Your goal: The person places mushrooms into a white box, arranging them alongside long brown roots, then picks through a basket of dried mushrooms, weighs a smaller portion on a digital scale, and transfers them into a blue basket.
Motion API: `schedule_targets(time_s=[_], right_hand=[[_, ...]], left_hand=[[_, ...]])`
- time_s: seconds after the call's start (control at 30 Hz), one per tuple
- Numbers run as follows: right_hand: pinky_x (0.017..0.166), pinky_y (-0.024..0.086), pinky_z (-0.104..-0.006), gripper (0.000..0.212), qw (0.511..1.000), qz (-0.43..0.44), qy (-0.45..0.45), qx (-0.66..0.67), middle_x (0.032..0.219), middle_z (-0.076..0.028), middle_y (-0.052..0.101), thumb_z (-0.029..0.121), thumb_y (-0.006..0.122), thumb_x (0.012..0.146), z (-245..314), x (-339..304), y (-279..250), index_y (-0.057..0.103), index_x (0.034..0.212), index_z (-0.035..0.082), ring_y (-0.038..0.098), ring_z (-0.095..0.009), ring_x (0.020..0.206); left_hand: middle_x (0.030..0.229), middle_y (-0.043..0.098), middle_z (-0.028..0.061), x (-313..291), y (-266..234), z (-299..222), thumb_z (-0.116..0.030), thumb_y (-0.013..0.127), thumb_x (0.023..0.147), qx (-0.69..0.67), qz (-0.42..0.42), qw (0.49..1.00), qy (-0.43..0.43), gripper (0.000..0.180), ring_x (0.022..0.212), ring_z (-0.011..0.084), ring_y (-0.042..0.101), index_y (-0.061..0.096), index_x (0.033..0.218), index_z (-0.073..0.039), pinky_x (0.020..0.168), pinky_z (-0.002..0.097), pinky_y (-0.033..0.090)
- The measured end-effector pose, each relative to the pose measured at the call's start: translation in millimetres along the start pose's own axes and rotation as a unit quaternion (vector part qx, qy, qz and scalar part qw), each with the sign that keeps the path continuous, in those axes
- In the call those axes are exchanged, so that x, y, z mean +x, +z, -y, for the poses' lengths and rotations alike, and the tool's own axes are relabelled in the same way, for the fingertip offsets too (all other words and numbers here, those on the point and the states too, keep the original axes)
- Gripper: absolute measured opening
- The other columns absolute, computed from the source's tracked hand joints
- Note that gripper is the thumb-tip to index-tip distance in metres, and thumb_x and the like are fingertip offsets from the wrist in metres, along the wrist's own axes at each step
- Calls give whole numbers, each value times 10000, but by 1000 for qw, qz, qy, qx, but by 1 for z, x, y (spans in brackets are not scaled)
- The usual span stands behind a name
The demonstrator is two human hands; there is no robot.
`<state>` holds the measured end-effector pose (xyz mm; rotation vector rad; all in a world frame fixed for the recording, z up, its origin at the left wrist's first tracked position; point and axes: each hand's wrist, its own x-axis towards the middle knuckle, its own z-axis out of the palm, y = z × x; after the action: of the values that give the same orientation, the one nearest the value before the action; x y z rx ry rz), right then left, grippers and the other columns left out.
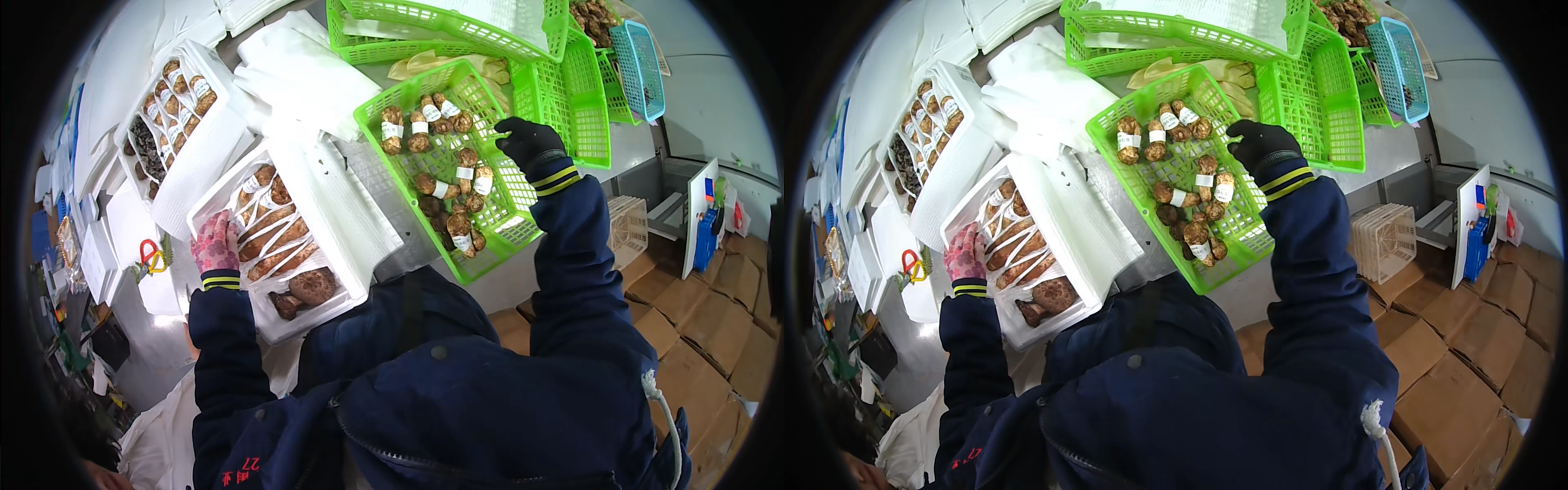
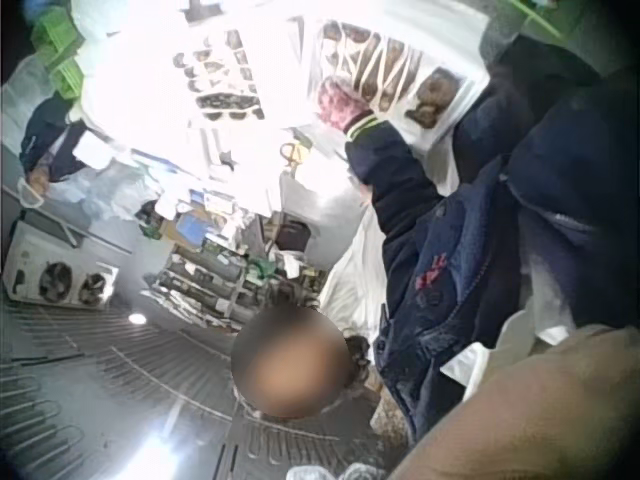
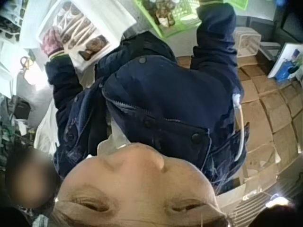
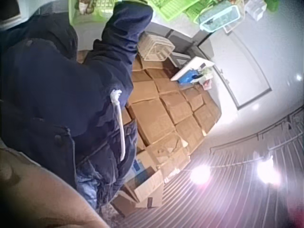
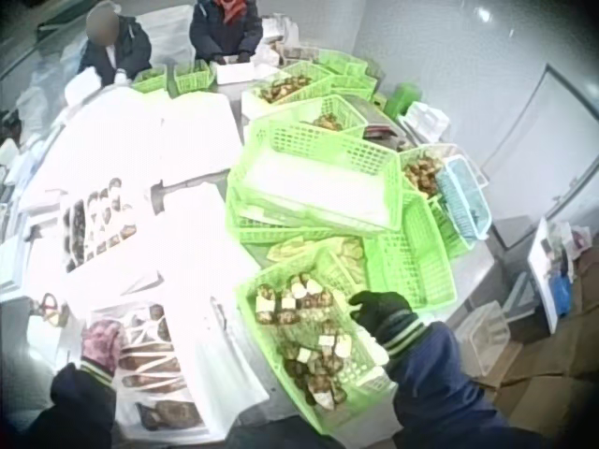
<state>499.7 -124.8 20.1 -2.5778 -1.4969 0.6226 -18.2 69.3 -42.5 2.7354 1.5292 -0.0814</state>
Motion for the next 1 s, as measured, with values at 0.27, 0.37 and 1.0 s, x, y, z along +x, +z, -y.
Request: schedule_targets(time_s=[0.27, 0.37, 1.0], right_hand=[[762, 480, -400, 252, 995, 51, -41, -73, 872, -103, 651, 94, 521, 763, -19, -34, 57, 633, 981, 154, 608, -297, 825], [792, 471, -402, 397, 991, 78, -53, -99, 1082, -101, 569, 31, 493, 761, -23, -36, 85, 554, 1118, 194, 579, -307, 920], [688, 473, -429, 429, 990, 129, -21, -60, 855, -133, 616, 330, 673, 701, 35, -111, 54, 525, 1044, 119, 597, -324, 806]], left_hand=[[1134, 574, 48, 4, 5, 1, -259, 519, 852, -23, -19, 999, 14, 300, 1085, 225, 505, 579, 1133, -173, 957, 413, 320], [1136, 575, 50, 2, 1, -1, -253, 516, 853, -28, -17, 999, 3, 295, 1076, 224, 515, 586, 1125, -165, 946, 401, 336], [1117, 585, 43, 2, 0, 0, -248, 511, 852, -20, -22, 1000, 5, 282, 1052, 225, 526, 598, 1108, -165, 917, 368, 371]])
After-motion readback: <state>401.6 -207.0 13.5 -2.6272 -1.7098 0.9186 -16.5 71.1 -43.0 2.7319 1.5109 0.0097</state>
